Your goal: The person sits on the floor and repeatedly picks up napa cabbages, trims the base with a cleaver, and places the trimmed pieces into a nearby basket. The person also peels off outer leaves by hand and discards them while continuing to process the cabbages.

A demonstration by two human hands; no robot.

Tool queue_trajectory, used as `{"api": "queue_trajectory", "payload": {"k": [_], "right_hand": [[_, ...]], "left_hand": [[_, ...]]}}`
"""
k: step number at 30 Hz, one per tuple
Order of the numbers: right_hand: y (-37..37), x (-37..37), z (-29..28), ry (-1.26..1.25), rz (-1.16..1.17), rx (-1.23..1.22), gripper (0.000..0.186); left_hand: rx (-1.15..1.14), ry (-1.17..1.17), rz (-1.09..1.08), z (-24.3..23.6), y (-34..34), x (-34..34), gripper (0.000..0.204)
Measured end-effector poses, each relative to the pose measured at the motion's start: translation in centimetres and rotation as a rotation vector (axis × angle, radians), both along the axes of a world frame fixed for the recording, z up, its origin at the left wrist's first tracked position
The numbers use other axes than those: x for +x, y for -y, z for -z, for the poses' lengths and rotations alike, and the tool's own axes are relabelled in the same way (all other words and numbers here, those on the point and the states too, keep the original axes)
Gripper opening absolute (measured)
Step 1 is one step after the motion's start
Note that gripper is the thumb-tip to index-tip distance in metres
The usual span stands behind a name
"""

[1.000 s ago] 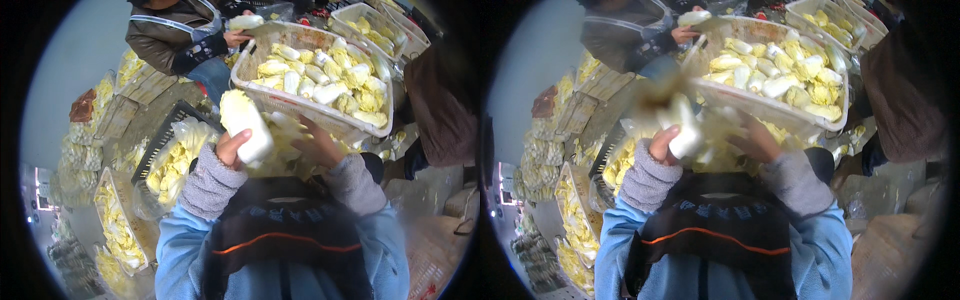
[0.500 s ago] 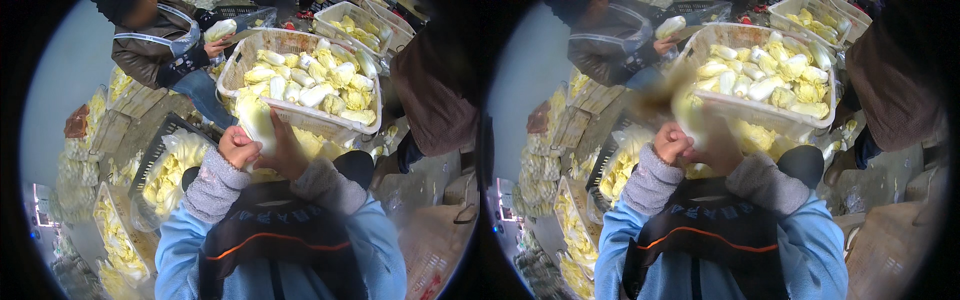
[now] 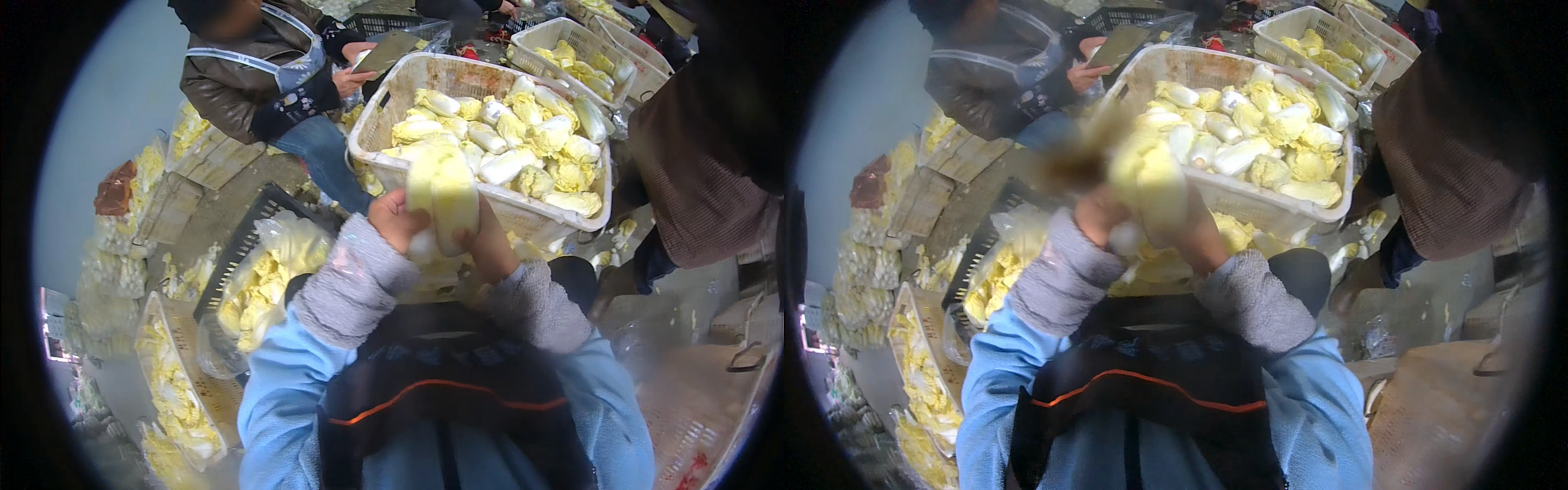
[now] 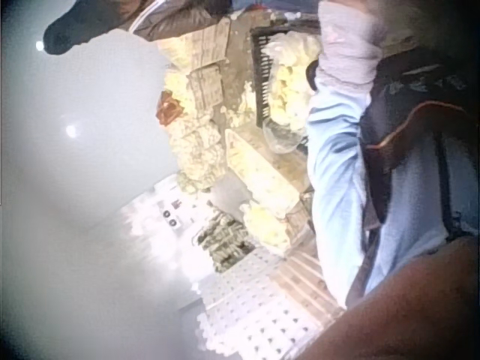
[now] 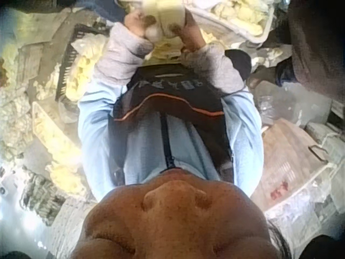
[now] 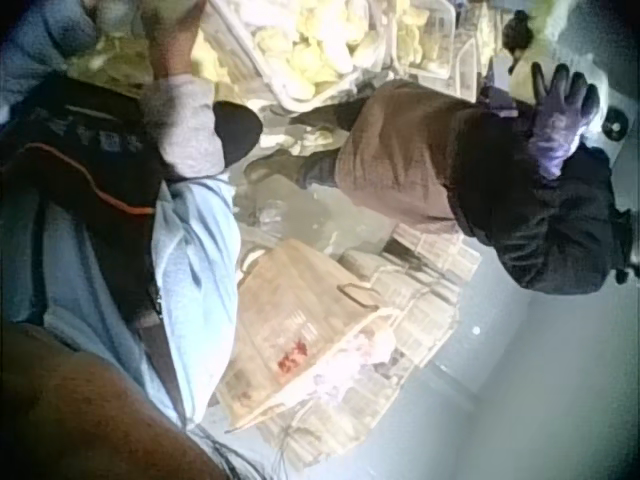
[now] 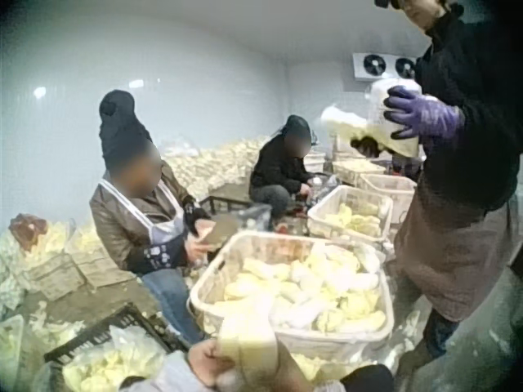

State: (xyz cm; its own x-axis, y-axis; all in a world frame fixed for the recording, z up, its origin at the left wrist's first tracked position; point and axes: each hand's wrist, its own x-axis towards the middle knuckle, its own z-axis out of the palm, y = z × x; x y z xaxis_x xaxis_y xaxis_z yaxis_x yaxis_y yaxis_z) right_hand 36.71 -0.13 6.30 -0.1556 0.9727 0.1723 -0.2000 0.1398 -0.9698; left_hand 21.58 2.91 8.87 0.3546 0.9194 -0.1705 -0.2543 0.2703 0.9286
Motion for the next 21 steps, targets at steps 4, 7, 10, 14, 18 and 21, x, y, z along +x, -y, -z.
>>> {"api": "queue_trajectory", "payload": {"k": [4,7,10,14,18,21], "right_hand": [[0.8,2.3,-0.1,-0.545,-0.046,-0.378,0.049],[1.4,4.7,-1.5,-1.067,-0.214,-0.244,0.061],[1.6,5.7,-2.9,-1.047,-0.022,-0.325,0.065],[1.4,4.2,-3.8,-0.991,-0.165,-0.248,0.063],[1.9,1.3,-3.6,-0.603,0.04,-0.195,0.05],[2.3,0.1,-3.4,-0.367,0.063,-0.106,0.049]], "left_hand": [[-0.048,0.279,0.171,1.2,-1.9,-3.6,0.034],[0.117,0.149,-0.07,3.3,-1.7,-5.7,0.031],[0.224,-0.641,0.281,5.5,0.2,-4.2,0.041],[0.183,-0.563,0.238,4.2,1.9,-1.7,0.052],[0.105,-0.002,0.158,-0.6,1.1,-1.1,0.05],[0.421,-0.173,0.05,-2.3,1.0,-0.7,0.044]]}}
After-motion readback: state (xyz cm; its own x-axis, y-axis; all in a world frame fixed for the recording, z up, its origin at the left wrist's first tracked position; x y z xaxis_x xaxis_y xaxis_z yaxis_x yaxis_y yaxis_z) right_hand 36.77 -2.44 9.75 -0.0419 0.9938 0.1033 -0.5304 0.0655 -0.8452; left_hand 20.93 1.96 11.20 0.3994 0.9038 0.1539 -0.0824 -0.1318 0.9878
